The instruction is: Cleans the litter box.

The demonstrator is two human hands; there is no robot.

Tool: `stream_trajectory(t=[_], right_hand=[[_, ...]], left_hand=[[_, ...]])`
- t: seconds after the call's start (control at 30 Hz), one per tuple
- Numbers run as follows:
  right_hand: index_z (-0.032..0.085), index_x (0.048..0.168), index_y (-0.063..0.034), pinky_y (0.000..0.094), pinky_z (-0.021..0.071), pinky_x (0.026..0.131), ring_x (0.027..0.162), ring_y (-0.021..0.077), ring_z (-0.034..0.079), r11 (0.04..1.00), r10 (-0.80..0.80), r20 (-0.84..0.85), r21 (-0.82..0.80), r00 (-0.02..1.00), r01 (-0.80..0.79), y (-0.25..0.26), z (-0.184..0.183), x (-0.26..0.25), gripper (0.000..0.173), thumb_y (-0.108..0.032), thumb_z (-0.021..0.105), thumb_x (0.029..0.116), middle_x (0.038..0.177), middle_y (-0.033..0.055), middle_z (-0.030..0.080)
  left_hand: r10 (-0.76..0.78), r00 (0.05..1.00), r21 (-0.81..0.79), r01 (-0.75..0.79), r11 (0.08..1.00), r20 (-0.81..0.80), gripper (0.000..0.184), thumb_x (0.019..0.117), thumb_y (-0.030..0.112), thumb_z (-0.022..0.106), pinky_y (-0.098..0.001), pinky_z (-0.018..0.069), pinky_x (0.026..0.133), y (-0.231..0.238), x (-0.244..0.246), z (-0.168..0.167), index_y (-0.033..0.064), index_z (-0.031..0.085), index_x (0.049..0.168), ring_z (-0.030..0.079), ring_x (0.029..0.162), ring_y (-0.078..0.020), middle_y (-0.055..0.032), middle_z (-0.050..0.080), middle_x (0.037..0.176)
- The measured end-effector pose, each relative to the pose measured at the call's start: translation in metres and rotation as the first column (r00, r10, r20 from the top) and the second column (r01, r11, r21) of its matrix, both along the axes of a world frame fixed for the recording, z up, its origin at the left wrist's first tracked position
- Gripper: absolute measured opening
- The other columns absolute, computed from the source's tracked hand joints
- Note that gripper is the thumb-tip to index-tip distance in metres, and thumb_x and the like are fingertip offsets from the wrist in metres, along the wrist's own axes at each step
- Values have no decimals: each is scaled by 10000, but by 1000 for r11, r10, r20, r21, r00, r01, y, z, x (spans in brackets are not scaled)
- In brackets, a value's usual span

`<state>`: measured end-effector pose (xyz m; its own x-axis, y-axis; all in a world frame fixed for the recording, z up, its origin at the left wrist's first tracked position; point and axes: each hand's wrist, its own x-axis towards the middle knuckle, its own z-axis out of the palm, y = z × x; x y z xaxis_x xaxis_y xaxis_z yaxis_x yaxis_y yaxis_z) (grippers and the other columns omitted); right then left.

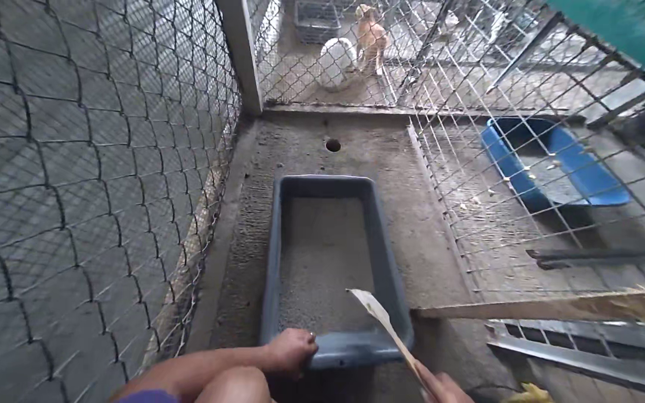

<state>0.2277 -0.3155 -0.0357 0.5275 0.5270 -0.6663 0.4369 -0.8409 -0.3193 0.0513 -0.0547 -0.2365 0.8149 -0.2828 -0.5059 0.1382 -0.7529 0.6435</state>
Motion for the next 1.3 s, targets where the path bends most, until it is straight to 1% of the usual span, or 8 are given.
stream_trajectory(t=[0.13, 0.27, 0.43, 0.7, 0.93, 1.0, 1.2, 1.3], right_hand=[[485, 1526, -82, 597, 521, 992, 1215, 482, 613, 942, 45, 48, -334, 998, -27, 66, -70, 17, 456, -146, 480, 1074, 1434, 319, 523], [350, 1584, -29, 577, 542, 975, 1199, 481, 626, 965, 71, 145, -261, 987, -31, 135, -147, 52, 574, -44, 512, 1033, 1473, 324, 482], [319, 1590, -11, 539, 547, 983, 1198, 439, 642, 979, 58, 197, -204, 979, -17, 225, -174, 99, 558, -57, 469, 1055, 1481, 293, 484], [310, 1602, -15, 595, 536, 977, 1175, 504, 633, 948, 105, 73, -308, 992, -78, 115, -135, 38, 630, -28, 543, 1016, 1456, 346, 490], [331, 1577, 6, 548, 535, 993, 1217, 435, 633, 982, 79, 233, -187, 969, -35, 258, -183, 126, 519, -82, 427, 1075, 1486, 286, 486], [324, 1590, -17, 557, 535, 996, 1215, 439, 634, 977, 94, 213, -206, 972, -49, 242, -184, 118, 545, -74, 455, 1064, 1491, 290, 480], [345, 1572, 3, 594, 525, 991, 1202, 496, 621, 908, 165, -4, -390, 986, -153, 112, -97, 18, 559, -39, 507, 1039, 1462, 330, 494], [357, 1566, 9, 573, 553, 955, 1152, 484, 650, 916, 200, 35, -362, 979, -174, 99, -116, 3, 569, -22, 522, 1023, 1425, 329, 517]], left_hand=[[-9, 1000, 2, 9, 1000, -20, 472, 877, 138, 767, -615, 492, 981, -2, -1, 0, -4, 642, 1310, 600, 1219, -446, -259, 628, 1294], [-9, 1000, -34, 10, 999, 28, 459, 860, 83, 753, -610, 512, 954, 2, -1, -5, -30, 646, 1292, 616, 1198, -447, -266, 643, 1264], [32, 996, -56, -28, 998, 78, 444, 855, 67, 744, -605, 518, 942, 3, 2, -8, -41, 656, 1276, 633, 1174, -448, -274, 654, 1243], [39, 997, -86, -34, 996, 59, 422, 862, 85, 749, -619, 511, 954, 1, 4, -9, -55, 656, 1249, 618, 1202, -458, -275, 646, 1263], [55, 994, -104, -45, 994, 95, 432, 850, 50, 754, -605, 518, 949, 4, 2, -9, -75, 658, 1252, 637, 1167, -459, -291, 653, 1237], [47, 994, -98, -37, 994, 101, 439, 852, 62, 760, -601, 515, 959, -1, -2, -10, -70, 653, 1257, 636, 1174, -455, -288, 651, 1249], [30, 995, -53, -25, 998, 97, 461, 827, 107, 794, -599, 530, 926, 0, 2, -10, -49, 659, 1239, 638, 1164, -441, -265, 657, 1226], [15, 998, -39, -13, 999, 60, 465, 834, 102, 779, -596, 520, 950, -1, 4, -9, -49, 651, 1254, 626, 1188, -436, -261, 648, 1253]])
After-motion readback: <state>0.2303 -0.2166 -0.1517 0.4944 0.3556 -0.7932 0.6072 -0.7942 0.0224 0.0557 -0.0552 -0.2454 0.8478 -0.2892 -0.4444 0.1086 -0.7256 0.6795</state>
